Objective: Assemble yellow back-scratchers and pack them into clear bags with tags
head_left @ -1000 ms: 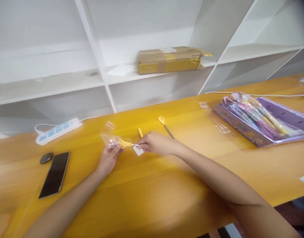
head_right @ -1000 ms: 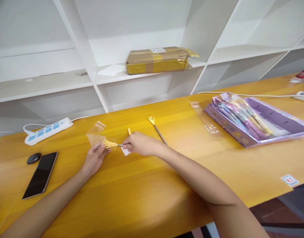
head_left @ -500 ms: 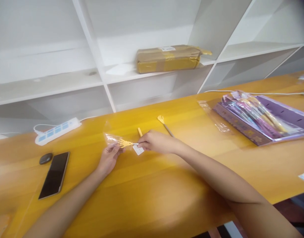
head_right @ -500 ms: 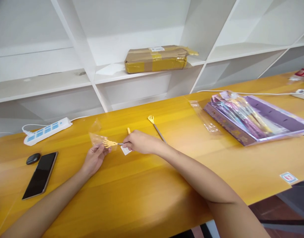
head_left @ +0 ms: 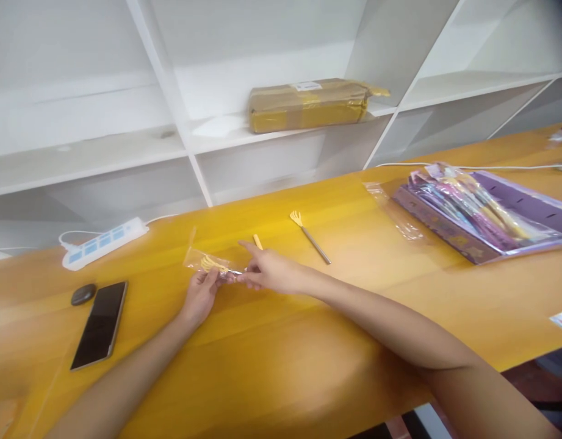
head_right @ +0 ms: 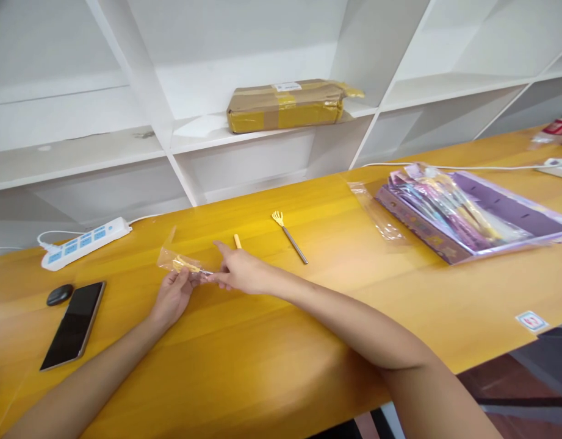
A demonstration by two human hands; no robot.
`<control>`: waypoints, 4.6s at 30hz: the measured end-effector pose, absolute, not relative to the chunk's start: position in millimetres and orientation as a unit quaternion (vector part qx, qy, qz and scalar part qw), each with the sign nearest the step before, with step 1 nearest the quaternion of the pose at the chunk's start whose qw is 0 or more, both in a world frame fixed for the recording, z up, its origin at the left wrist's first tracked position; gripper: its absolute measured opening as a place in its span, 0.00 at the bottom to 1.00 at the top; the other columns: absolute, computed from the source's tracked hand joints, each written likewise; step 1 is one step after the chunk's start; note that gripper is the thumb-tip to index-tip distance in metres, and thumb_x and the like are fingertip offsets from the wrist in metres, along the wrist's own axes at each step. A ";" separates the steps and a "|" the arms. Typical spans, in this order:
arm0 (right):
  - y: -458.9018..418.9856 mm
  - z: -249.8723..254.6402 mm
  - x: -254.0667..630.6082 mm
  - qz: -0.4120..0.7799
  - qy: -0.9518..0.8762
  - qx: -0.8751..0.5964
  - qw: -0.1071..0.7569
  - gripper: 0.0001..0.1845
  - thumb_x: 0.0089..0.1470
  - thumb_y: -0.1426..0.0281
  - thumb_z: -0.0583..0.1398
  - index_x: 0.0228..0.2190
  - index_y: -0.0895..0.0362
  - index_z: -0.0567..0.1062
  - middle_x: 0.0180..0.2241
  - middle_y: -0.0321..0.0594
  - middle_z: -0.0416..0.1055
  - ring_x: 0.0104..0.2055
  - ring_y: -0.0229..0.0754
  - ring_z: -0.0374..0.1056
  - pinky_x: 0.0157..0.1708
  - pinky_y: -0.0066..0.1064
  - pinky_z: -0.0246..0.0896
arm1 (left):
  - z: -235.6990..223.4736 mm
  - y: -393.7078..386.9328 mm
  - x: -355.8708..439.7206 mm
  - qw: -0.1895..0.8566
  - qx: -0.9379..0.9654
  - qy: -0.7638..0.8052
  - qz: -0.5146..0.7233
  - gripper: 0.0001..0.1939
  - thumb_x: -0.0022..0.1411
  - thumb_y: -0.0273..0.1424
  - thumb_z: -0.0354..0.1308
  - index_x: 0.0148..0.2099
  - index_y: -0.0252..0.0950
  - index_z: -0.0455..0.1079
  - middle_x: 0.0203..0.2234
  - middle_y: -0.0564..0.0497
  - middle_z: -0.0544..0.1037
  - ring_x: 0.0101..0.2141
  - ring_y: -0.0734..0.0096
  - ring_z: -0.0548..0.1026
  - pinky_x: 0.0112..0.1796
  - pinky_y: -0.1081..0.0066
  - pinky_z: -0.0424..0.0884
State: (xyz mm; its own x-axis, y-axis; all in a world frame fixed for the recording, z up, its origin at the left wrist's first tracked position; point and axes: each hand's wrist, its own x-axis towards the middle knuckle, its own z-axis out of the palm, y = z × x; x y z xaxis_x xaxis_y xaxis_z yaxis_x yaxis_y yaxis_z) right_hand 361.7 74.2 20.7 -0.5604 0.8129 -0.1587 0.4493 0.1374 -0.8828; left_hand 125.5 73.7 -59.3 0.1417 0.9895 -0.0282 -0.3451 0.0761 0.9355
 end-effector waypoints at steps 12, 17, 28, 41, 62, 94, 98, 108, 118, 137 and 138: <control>85.2 46.3 398.7 0.458 -0.790 -0.403 -0.068 0.14 0.68 0.65 0.55 0.34 0.59 0.74 0.27 0.41 0.77 0.27 0.39 0.72 0.30 0.28 0.62 | -61.1 77.8 121.0 0.618 0.360 0.384 0.584 0.15 0.59 0.41 0.74 0.31 0.35 0.79 0.23 0.55 0.72 0.26 0.79 0.67 0.31 0.76 0.68; 79.4 42.5 380.5 0.404 -0.831 -0.381 -0.008 0.18 0.70 0.64 0.55 0.28 0.59 0.72 0.27 0.38 0.77 0.28 0.36 0.69 0.33 0.28 0.59 | -61.8 75.9 121.5 0.606 0.415 0.409 0.542 0.18 0.55 0.44 0.76 0.37 0.34 0.83 0.24 0.52 0.76 0.26 0.77 0.68 0.29 0.76 0.66; 80.2 31.9 375.6 0.408 -0.811 -0.412 0.085 0.18 0.67 0.56 0.60 0.33 0.58 0.75 0.27 0.35 0.75 0.25 0.34 0.63 0.28 0.28 0.50 | -68.9 73.1 115.3 0.553 0.492 0.489 0.461 0.20 0.56 0.47 0.73 0.26 0.35 0.79 0.20 0.51 0.76 0.23 0.71 0.69 0.30 0.70 0.65; 90.5 34.5 384.1 0.361 -0.814 -0.432 0.141 0.16 0.56 0.62 0.70 0.43 0.57 0.78 0.38 0.38 0.78 0.35 0.36 0.69 0.33 0.27 0.55 | -70.4 72.7 114.5 0.578 0.502 0.464 0.445 0.19 0.56 0.45 0.74 0.27 0.35 0.79 0.22 0.49 0.79 0.23 0.71 0.70 0.30 0.70 0.67; 85.8 21.1 383.1 0.315 -0.876 -0.261 0.256 0.23 0.61 0.74 0.67 0.56 0.55 0.71 0.50 0.43 0.69 0.43 0.38 0.70 0.43 0.30 0.67 | -58.1 70.1 125.2 0.612 0.450 0.455 0.466 0.25 0.51 0.50 0.75 0.26 0.33 0.73 0.20 0.53 0.74 0.23 0.76 0.67 0.28 0.73 0.64; 79.5 -8.7 351.4 0.222 -0.867 -0.293 0.336 0.02 0.66 0.72 0.62 0.38 0.58 0.74 0.40 0.43 0.75 0.44 0.43 0.67 0.44 0.33 0.64 | -60.5 66.2 129.3 0.525 0.602 0.446 0.403 0.14 0.58 0.38 0.73 0.40 0.35 0.77 0.34 0.48 0.83 0.35 0.64 0.80 0.39 0.68 0.76; 84.9 -17.0 351.2 0.284 -0.827 -0.301 0.381 0.06 0.64 0.72 0.63 0.43 0.57 0.73 0.41 0.40 0.73 0.41 0.39 0.69 0.42 0.31 0.66 | -56.4 66.5 130.0 0.522 0.585 0.458 0.418 0.15 0.57 0.39 0.73 0.40 0.35 0.75 0.31 0.51 0.80 0.31 0.68 0.77 0.35 0.70 0.75; 93.3 -34.4 351.3 0.502 -0.735 -0.302 0.341 0.23 0.58 0.51 0.68 0.37 0.59 0.73 0.30 0.34 0.70 0.30 0.33 0.64 0.30 0.25 0.59 | -45.2 62.2 131.8 0.557 0.586 0.435 0.396 0.18 0.57 0.40 0.73 0.42 0.37 0.73 0.33 0.52 0.78 0.30 0.69 0.76 0.36 0.68 0.76; 91.6 -41.6 353.7 0.381 -0.830 -0.231 0.336 0.21 0.70 0.57 0.58 0.32 0.60 0.74 0.31 0.36 0.69 0.33 0.35 0.65 0.36 0.25 0.58 | -51.7 55.8 131.7 0.542 0.617 0.466 0.330 0.15 0.57 0.42 0.72 0.38 0.36 0.78 0.30 0.49 0.84 0.33 0.61 0.81 0.38 0.65 0.77; 87.2 -52.2 350.2 0.378 -0.821 -0.247 0.350 0.29 0.74 0.52 0.48 0.34 0.59 0.75 0.30 0.40 0.75 0.32 0.36 0.69 0.35 0.25 0.61 | -47.4 58.4 123.9 0.522 0.690 0.422 0.271 0.17 0.65 0.45 0.64 0.31 0.38 0.80 0.19 0.50 0.81 0.27 0.63 0.78 0.36 0.67 0.73; 86.9 -52.5 349.6 0.383 -0.818 -0.246 0.352 0.29 0.74 0.52 0.48 0.34 0.59 0.75 0.30 0.39 0.75 0.31 0.36 0.69 0.34 0.25 0.60 | -47.9 58.5 123.4 0.526 0.688 0.418 0.274 0.17 0.65 0.45 0.64 0.33 0.37 0.79 0.18 0.50 0.80 0.26 0.64 0.77 0.36 0.67 0.73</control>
